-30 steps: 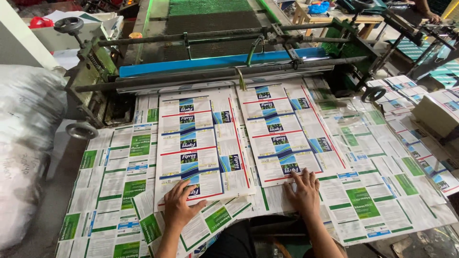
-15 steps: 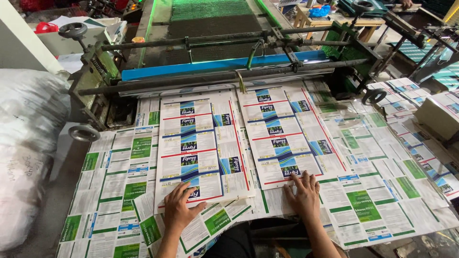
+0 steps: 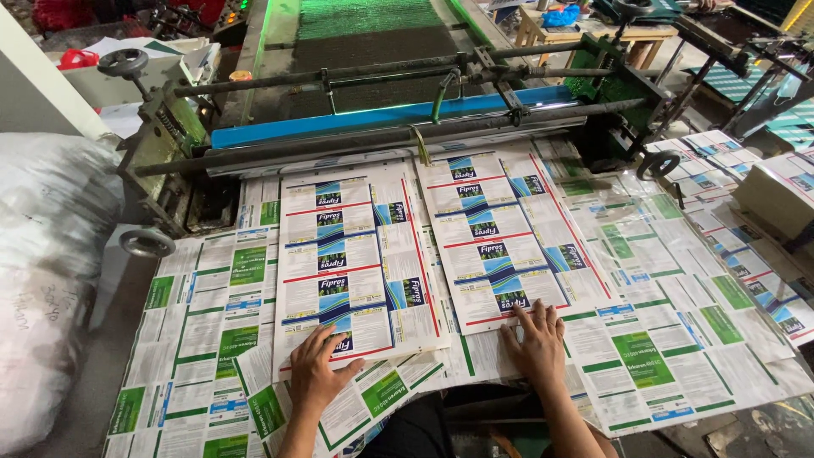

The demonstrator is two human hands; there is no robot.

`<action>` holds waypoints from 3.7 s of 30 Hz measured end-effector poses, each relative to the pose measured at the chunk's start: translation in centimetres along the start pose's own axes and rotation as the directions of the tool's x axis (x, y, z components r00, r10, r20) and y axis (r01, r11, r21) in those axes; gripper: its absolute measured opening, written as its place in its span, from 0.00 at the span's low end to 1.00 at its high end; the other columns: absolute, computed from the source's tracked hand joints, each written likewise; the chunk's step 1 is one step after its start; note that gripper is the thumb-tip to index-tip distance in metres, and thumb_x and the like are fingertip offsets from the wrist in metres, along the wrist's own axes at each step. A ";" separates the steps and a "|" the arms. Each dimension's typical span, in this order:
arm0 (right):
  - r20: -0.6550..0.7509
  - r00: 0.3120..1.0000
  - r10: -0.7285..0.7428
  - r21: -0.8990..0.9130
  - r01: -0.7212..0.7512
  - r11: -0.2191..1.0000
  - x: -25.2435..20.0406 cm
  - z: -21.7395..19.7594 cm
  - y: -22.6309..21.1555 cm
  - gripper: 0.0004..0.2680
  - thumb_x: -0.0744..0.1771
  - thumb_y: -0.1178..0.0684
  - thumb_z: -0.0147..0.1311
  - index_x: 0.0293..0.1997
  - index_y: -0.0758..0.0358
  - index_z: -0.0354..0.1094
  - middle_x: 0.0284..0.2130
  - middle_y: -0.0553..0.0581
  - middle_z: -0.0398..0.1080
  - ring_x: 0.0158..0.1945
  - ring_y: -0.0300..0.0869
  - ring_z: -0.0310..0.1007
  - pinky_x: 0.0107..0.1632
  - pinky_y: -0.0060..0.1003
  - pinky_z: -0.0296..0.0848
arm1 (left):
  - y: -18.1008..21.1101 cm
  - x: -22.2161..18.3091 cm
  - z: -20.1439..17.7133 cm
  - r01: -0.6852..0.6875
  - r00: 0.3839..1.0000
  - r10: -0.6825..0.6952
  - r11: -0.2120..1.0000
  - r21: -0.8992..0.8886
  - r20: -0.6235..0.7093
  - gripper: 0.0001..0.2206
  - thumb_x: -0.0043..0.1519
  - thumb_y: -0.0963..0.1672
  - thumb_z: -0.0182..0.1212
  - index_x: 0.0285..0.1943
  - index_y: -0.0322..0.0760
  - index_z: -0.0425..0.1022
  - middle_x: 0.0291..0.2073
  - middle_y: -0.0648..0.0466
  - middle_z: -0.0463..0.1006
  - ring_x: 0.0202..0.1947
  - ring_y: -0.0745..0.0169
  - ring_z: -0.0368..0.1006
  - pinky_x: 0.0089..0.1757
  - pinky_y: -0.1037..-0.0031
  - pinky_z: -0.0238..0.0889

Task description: Operating a screen printing machine to print product labels on sheets of paper.

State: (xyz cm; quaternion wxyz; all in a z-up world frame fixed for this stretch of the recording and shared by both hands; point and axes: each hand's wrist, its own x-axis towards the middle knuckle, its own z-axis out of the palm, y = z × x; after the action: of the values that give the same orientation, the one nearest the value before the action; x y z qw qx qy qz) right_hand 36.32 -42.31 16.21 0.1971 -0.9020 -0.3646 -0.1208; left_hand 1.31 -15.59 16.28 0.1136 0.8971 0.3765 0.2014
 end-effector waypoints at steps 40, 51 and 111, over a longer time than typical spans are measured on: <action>0.013 0.999 -0.047 -0.023 0.047 0.999 -0.2 0.7 0.4 0.31 0.66 0.33 0.49 0.75 0.57 0.48 0.70 0.72 0.51 0.73 0.67 0.47 0.70 0.60 0.47 | -0.8 -0.3 1.1 -0.084 0.994 0.088 0.994 0.066 -0.059 0.34 0.53 0.67 0.56 0.54 0.46 0.67 0.62 0.48 0.70 0.67 0.49 0.62 0.59 0.50 0.53; -0.009 0.999 -0.046 0.014 0.046 0.999 -0.3 0.4 0.1 0.34 0.65 0.33 0.50 0.76 0.64 0.46 0.69 0.73 0.52 0.73 0.68 0.48 0.70 0.62 0.48 | -0.1 -0.2 0.2 -0.073 0.995 0.076 0.996 0.041 -0.062 0.37 0.53 0.67 0.56 0.58 0.43 0.67 0.62 0.47 0.69 0.67 0.47 0.61 0.60 0.49 0.52; 0.072 0.995 -0.067 -0.021 0.068 0.997 -0.4 -0.2 0.4 0.26 0.68 0.34 0.50 0.73 0.54 0.59 0.71 0.74 0.53 0.75 0.71 0.46 0.72 0.63 0.46 | -5.6 5.9 -2.9 0.770 0.636 -0.759 0.637 -0.045 0.136 0.45 0.34 0.49 0.88 0.61 0.34 0.68 0.60 0.37 0.71 0.61 0.34 0.68 0.55 0.45 0.68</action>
State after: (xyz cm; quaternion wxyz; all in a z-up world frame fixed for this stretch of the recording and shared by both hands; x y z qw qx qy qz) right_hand 36.31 -42.92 16.16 0.1693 -0.8951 -0.4003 -0.0992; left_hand 0.27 -7.30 18.51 0.2517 0.6558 0.7039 0.1054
